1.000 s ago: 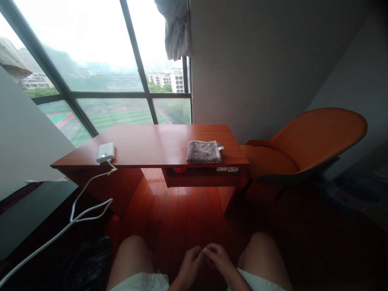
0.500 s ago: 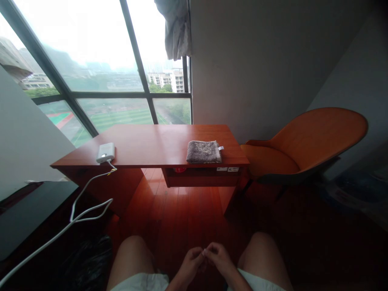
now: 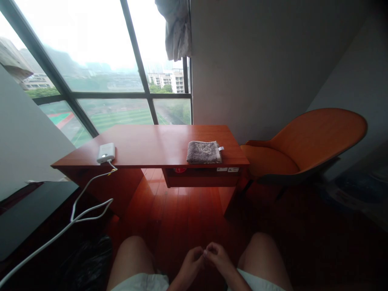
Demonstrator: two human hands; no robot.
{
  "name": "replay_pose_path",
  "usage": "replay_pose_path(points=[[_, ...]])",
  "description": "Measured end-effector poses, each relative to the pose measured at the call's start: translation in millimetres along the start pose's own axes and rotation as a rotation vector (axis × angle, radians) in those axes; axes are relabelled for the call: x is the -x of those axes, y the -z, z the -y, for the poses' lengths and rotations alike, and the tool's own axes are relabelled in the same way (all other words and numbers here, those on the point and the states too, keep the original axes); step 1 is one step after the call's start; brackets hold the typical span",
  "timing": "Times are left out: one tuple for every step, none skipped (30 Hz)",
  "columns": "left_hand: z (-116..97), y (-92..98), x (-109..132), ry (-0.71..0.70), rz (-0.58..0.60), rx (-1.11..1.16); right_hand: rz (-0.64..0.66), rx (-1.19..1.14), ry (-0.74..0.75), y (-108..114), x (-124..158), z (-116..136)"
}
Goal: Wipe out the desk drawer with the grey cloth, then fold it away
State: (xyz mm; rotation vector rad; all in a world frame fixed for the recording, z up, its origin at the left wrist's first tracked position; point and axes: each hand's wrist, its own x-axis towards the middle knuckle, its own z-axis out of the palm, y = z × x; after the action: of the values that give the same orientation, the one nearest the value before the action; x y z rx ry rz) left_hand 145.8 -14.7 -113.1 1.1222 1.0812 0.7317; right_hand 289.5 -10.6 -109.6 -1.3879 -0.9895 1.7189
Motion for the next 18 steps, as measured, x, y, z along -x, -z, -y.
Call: replay_pose_path(points=[[1, 0.0, 0, -0.005, 0.005, 0.002, 0.002, -0.007, -0.001, 0, 0, 0], [3, 0.0, -1, -0.007, 0.008, -0.002, 0.007, -0.018, -0.002, 0, 1, 0], [4, 0.0, -1, -0.010, 0.011, -0.009, 0.013, -0.030, -0.003, 0, 1, -1], [6, 0.1, -1, -0.013, 0.013, -0.019, 0.019, -0.039, -0.006, 0, 0, -2], [7, 0.2, -1, -0.018, 0.015, -0.030, 0.023, -0.045, -0.010, 0, 0, -3], [8, 0.4, -1, -0.024, 0.016, -0.039, 0.025, -0.048, -0.012, 0, 0, -3], [9, 0.6, -1, -0.028, 0.018, -0.048, 0.027, -0.048, -0.016, 1, 0, -4], [9, 0.8, -1, -0.032, 0.019, -0.056, 0.030, -0.047, -0.021, 1, 0, -4], [9, 0.9, -1, -0.034, 0.020, -0.063, 0.034, -0.047, -0.028, 1, 0, -4], [9, 0.8, 0, -0.034, 0.018, -0.069, 0.040, -0.048, -0.035, 0, 0, -4], [9, 0.7, 0, -0.030, 0.015, -0.073, 0.046, -0.048, -0.042, 0, 0, -3], [9, 0.6, 0, -0.024, 0.014, -0.077, 0.052, -0.045, -0.045, 0, 1, -3], [9, 0.4, 1, -0.017, 0.011, -0.080, 0.055, -0.041, -0.040, -1, 2, -3], [9, 0.3, 1, -0.012, 0.010, -0.081, 0.054, -0.034, -0.030, -1, 2, -3], [9, 0.3, 1, -0.010, 0.009, -0.079, 0.052, -0.030, -0.017, -1, 3, -3], [10, 0.4, 1, -0.010, 0.007, -0.078, 0.046, -0.029, -0.006, -1, 4, -4], [11, 0.7, 1, -0.011, 0.006, -0.080, 0.040, -0.030, 0.005, -1, 4, -4], [13, 1.0, 1, -0.012, 0.004, -0.083, 0.036, -0.028, 0.015, -1, 5, -5]])
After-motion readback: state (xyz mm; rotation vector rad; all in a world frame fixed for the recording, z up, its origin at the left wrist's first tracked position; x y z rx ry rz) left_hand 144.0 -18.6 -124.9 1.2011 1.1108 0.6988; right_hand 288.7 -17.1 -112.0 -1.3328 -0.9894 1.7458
